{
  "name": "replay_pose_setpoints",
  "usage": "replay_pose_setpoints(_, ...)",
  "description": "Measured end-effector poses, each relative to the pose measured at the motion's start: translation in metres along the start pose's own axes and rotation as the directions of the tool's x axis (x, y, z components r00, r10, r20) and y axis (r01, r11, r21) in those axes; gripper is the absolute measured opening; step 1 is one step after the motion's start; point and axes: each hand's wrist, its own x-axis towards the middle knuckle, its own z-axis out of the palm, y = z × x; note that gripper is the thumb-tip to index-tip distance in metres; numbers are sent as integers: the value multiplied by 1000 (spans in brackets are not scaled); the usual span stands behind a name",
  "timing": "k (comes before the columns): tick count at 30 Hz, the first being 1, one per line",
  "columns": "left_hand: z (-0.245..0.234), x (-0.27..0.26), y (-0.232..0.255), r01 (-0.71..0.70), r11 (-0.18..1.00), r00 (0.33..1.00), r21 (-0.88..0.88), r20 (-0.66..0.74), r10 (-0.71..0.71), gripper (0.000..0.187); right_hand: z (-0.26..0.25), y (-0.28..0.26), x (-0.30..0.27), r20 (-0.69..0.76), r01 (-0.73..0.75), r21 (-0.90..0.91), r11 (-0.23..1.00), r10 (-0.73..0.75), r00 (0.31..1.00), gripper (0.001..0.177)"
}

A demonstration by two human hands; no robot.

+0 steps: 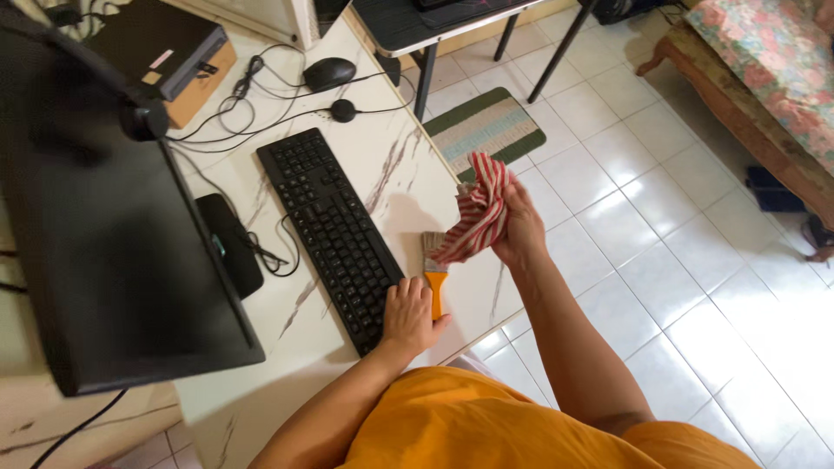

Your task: The person brushes dust off a keyboard with a brush and wipes it with a cloth, then wipes a mouse and the top of a computer case with the cloth.

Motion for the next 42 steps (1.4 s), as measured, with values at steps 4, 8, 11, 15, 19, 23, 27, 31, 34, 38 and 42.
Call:
replay_pose_setpoints(4, 23, 32, 11, 50, 993, 999, 110, 2, -51, 60, -2, -27, -29, 103, 318, -687, 653, -346, 933, 34)
replay_pose_setpoints(8, 22, 43, 16, 247, 963, 966, -106, 106, -236, 43, -46, -14, -64, 295, 347, -884, 313, -202, 934, 35)
replay_pose_setpoints(11, 13, 48, 9, 324, 897, 937, -300, -34, -349, 41, -86, -2, -66, 750, 745, -622, -242, 89, 655, 42)
replay_pose_setpoints(15, -15, 42, -32, 379, 833, 862, -403, -173, -476, 37, -88, 53, -48, 714, 777, -567, -273, 306, 629, 53)
replay_pose_setpoints(19, -52, 42, -71, 472, 804, 807, -362, -191, -560, 41, -42, 105, 7, 646, 785, -552, -282, 451, 616, 61)
replay_pose_setpoints(23, -51, 46, -91, 518, 778, 729, -355, -292, -619, 43, 22, 141, 110, 649, 775, -572, -269, 429, 628, 60)
replay_pose_setpoints(27, -33, 58, -103, 540, 773, 704, -333, -324, -631, 33, 73, 161, 190, 603, 728, -623, -288, 416, 681, 60)
replay_pose_setpoints(31, -28, 79, -107, 490, 803, 699, -339, -398, -594, 29, 101, 164, 239, 496, 685, -648, -333, 498, 711, 59)
replay_pose_setpoints(34, -39, 77, -107, 427, 831, 717, -357, -426, -551, 30, 88, 157, 259, 481, 642, -688, -338, 449, 753, 61)
replay_pose_setpoints(38, -64, 56, -103, 313, 882, 705, -352, -536, -464, 32, 51, 143, 249, 446, 530, -778, -338, 297, 844, 64)
replay_pose_setpoints(42, -72, 41, -93, 194, 915, 714, -355, -588, -380, 34, 10, 135, 149, 480, 583, -721, -375, 336, 810, 61)
